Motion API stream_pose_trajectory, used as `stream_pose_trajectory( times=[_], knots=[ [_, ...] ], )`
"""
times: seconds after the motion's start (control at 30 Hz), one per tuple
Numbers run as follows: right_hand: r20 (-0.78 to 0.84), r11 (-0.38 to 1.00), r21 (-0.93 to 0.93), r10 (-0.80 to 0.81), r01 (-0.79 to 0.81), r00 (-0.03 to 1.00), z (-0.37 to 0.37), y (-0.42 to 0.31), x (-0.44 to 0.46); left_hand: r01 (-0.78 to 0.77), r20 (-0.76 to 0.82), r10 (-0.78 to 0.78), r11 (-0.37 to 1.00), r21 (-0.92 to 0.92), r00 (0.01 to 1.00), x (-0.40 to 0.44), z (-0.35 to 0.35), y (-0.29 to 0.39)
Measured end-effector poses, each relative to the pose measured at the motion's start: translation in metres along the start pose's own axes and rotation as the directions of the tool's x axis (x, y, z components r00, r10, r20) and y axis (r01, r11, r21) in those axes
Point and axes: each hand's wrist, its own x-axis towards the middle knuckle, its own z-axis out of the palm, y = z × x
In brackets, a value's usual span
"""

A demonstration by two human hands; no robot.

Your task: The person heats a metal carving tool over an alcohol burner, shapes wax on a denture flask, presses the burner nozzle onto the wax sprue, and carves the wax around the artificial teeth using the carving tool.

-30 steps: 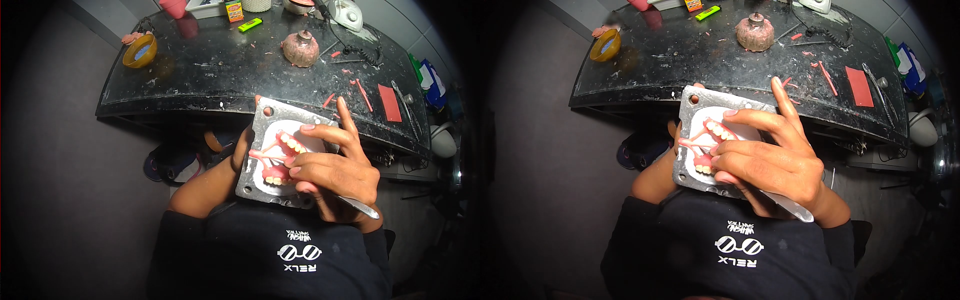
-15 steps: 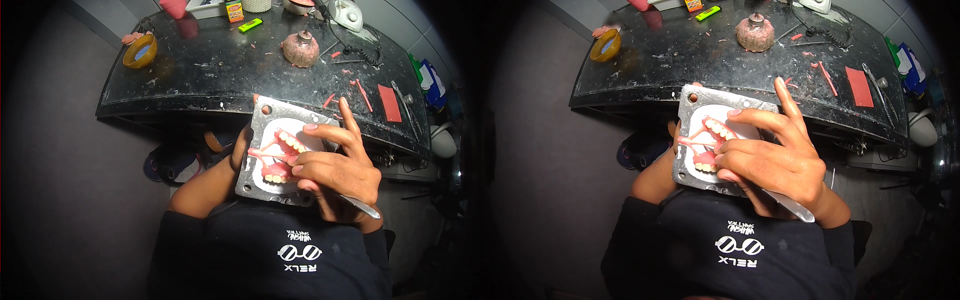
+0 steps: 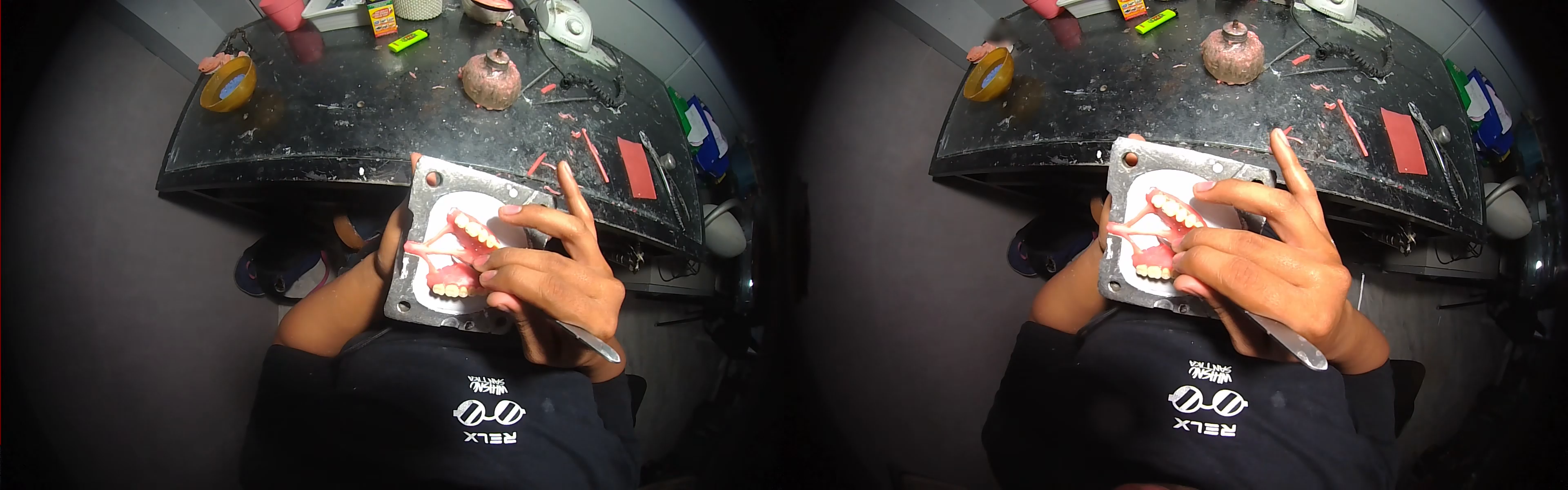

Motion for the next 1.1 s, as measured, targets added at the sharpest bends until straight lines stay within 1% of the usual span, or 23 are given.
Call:
stream_pose_trajectory(
  times=[0.1, 0.17, 0.2, 0.27, 0.3, 0.37, 0.4, 0.53, 0.6, 0.67, 0.7, 0.77, 0.8, 0.87, 0.9, 0.93, 0.97, 1.0, 1.07, 1.1],
  knots=[
    [0.01, 1.0, -0.011, -0.002, 0.002, 1.0, -0.002, -0.001, 0.001, 0.045, 0.027, -0.044, 0.999, -0.024, 0.999, 0.004, 0.004, 0.004],
    [0.013, 1.0, -0.009, 0.004, -0.004, 1.0, -0.002, -0.001, 0.001, 0.085, 0.09, -0.072, 0.985, -0.15, 0.993, 0.008, -0.001, 0.005],
    [0.015, 1.0, -0.008, 0.009, -0.009, 1.0, -0.002, -0.001, 0.001, 0.084, 0.09, -0.071, 0.985, -0.15, 0.993, 0.006, 0.006, 0.004],
    [0.017, 1.0, -0.011, 0.01, -0.01, 1.0, -0.002, -0.001, 0.001, -0.033, 0.227, 0.089, 0.97, -0.24, 0.97, -0.001, 0.027, 0.002],
    [0.019, 1.0, -0.014, 0.011, -0.011, 1.0, -0.002, -0.001, 0.001, -0.034, 0.227, 0.09, 0.97, -0.24, 0.97, -0.001, 0.028, 0.002],
    [0.019, 1.0, -0.014, 0.014, -0.014, 1.0, -0.003, -0.002, 0.0, -0.053, 0.162, 0.088, 0.977, -0.205, 0.983, -0.001, 0.029, 0.002],
    [0.019, 1.0, -0.015, 0.017, -0.017, 1.0, -0.003, -0.002, 0.0, -0.054, 0.163, 0.088, 0.977, -0.204, 0.983, -0.001, 0.03, 0.002],
    [0.014, 1.0, -0.016, 0.015, -0.014, 1.0, -0.003, -0.002, 0.0, -0.048, 0.122, 0.078, 0.971, -0.234, 0.989, -0.002, 0.032, 0.003],
    [-0.02, 1.0, 0.01, 0.028, -0.028, 0.999, -0.002, -0.004, 0.001, -0.046, 0.117, 0.077, 0.966, -0.253, 0.99, 0.0, 0.029, 0.003],
    [-0.02, 0.999, 0.015, 0.033, -0.033, 0.999, -0.002, -0.004, 0.002, 0.034, 0.099, -0.017, 0.985, -0.171, 0.995, 0.005, 0.017, 0.003],
    [-0.019, 0.999, 0.02, 0.039, -0.038, 0.999, -0.002, -0.004, 0.002, 0.034, 0.099, -0.017, 0.985, -0.171, 0.995, 0.007, 0.012, 0.002],
    [-0.023, 0.999, 0.022, 0.04, -0.04, 0.999, -0.002, -0.003, 0.002, 0.029, 0.248, 0.028, 0.974, -0.224, 0.968, 0.01, 0.004, 0.0],
    [-0.027, 0.999, 0.024, 0.042, -0.041, 0.999, -0.001, -0.003, 0.003, 0.029, 0.248, 0.028, 0.974, -0.224, 0.968, 0.011, 0.001, -0.001],
    [-0.032, 0.998, 0.042, 0.052, -0.051, 0.998, 0.0, -0.002, 0.002, -0.057, 0.244, 0.09, 0.988, -0.14, 0.966, 0.012, -0.003, -0.001],
    [-0.037, 0.996, 0.06, 0.061, -0.059, 0.997, 0.001, -0.002, 0.002, -0.057, 0.244, 0.091, 0.988, -0.14, 0.966, 0.011, 0.002, -0.001],
    [-0.037, 0.996, 0.06, 0.061, -0.059, 0.997, 0.001, -0.001, 0.002, -0.068, 0.139, 0.086, 0.989, -0.134, 0.987, 0.009, 0.007, -0.001],
    [-0.04, 0.993, 0.105, 0.063, -0.058, 0.997, 0.002, 0.001, 0.002, -0.077, 0.032, 0.082, 0.989, -0.127, 0.996, 0.007, 0.014, 0.0],
    [-0.043, 0.987, 0.15, 0.065, -0.058, 0.997, 0.001, 0.002, 0.002, -0.078, 0.032, 0.082, 0.989, -0.128, 0.996, 0.005, 0.021, 0.002],
    [-0.035, 0.987, 0.153, 0.057, -0.051, 0.998, 0.001, 0.004, 0.001, -0.102, 0.254, 0.175, 0.955, -0.278, 0.951, 0.002, 0.031, 0.005],
    [-0.029, 0.987, 0.156, 0.048, -0.043, 0.998, 0.001, 0.006, 0.001, -0.102, 0.254, 0.175, 0.955, -0.278, 0.951, 0.001, 0.031, 0.005]
  ],
)
